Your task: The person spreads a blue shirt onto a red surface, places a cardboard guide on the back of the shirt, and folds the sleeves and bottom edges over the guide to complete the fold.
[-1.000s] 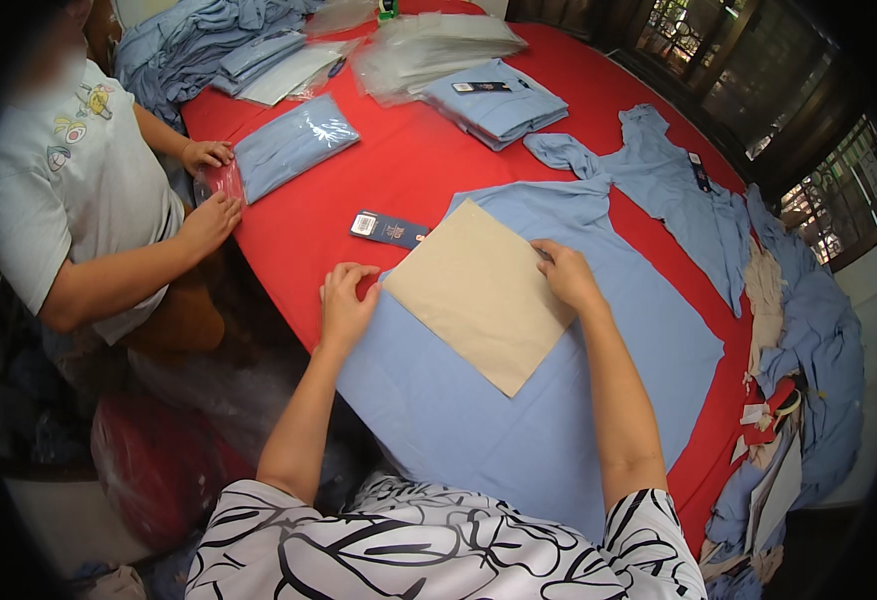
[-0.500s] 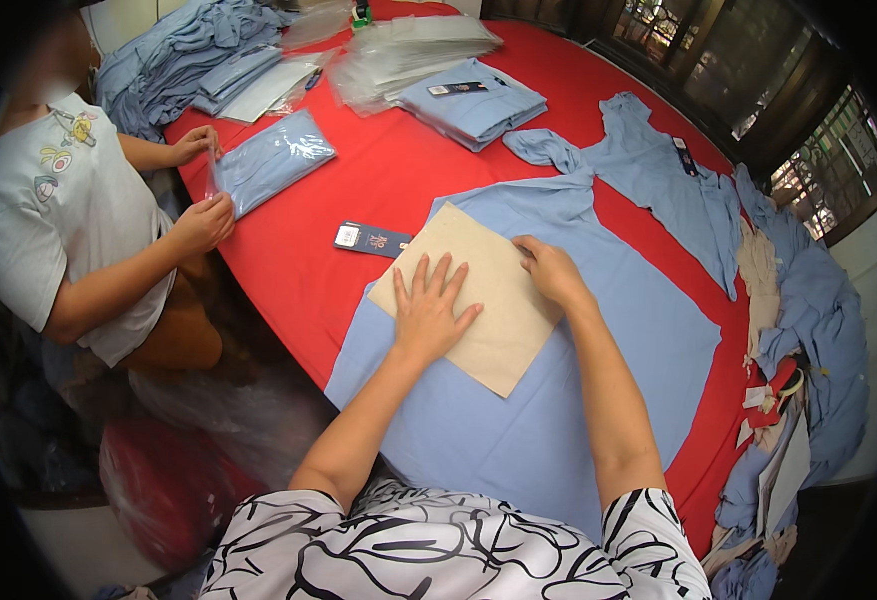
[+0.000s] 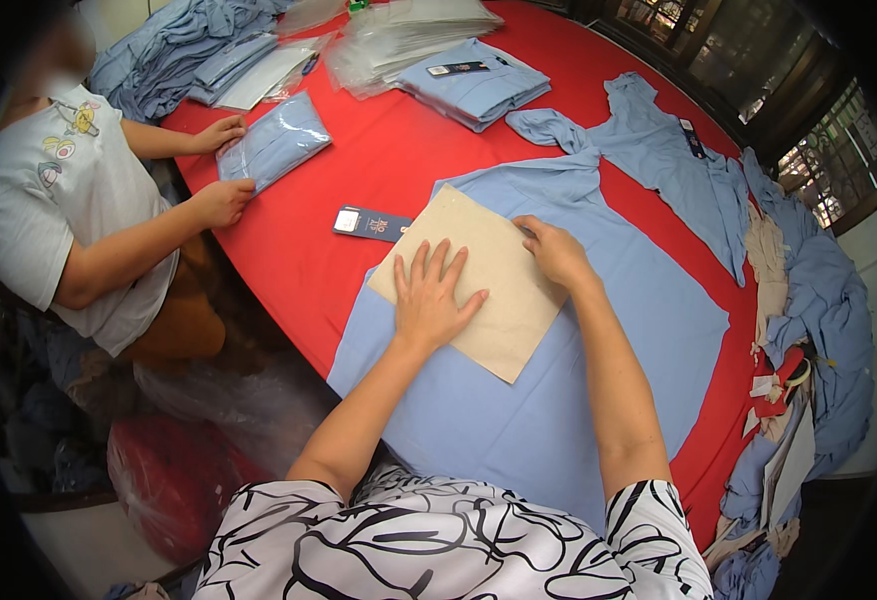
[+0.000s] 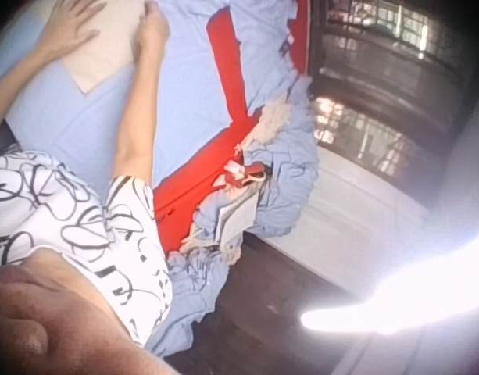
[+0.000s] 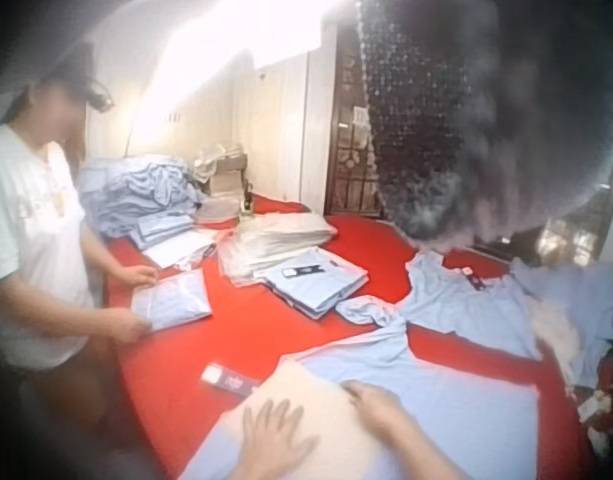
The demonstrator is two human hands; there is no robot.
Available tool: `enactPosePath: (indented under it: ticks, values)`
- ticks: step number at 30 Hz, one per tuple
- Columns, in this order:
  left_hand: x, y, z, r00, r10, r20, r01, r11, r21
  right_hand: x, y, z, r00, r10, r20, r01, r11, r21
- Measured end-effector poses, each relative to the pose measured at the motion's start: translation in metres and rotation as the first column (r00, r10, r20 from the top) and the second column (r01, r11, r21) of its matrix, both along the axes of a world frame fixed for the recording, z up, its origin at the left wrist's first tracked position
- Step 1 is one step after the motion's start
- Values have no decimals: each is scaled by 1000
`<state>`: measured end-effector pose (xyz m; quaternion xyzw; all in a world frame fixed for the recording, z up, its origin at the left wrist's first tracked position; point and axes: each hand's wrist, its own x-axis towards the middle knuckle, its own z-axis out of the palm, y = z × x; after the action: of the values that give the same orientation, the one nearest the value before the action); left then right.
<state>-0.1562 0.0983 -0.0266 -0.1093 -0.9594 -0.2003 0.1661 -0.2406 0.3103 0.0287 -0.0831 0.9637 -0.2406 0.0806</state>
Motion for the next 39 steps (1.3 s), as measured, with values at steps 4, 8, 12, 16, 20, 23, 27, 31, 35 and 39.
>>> enactPosePath:
  ticks: [4, 8, 12, 16, 20, 23, 27, 31, 35, 39]
  values:
    - [0, 0, 1, 1000, -1, 6, 1, 1000, 12, -3, 3, -3, 1000, 14, -15, -14, 1000, -17]
    - [-3, 0, -2, 1000, 2, 6, -2, 1000, 16, -3, 3, -6, 999, 29, -46, -31, 999, -34]
    - [-6, -1, 2, 999, 4, 41, -5, 1000, 16, -4, 7, -2, 992, 70, -101, -75, 996, -42]
    - [-8, -6, 2, 1000, -16, 26, 16, 1000, 1, -9, 8, 18, 988, 142, -59, -145, 988, -56]
    - [-15, -7, -1, 997, -81, 5, 82, 996, -37, -44, 46, 0, 915, -188, -358, 218, 975, 44]
    - [-20, -10, 2, 994, -94, 57, 97, 994, -43, -65, 63, -10, 726, -424, -542, 529, 848, 45]
    - [-20, -11, 8, 991, -121, 61, 126, 989, -78, -75, 78, -20, 764, -508, -398, 595, 793, 129]
    - [-23, -5, 10, 987, -149, 60, 153, 986, -65, -74, 87, -14, 782, -475, -403, 540, 839, 58]
    - [-18, -14, 6, 993, -102, 60, 106, 993, -57, -6, 27, 77, 953, -37, -299, 66, 994, 87]
    - [-16, -19, 6, 988, -51, 144, 80, 976, -202, 32, 8, 133, 934, 354, 56, -245, 745, -620]
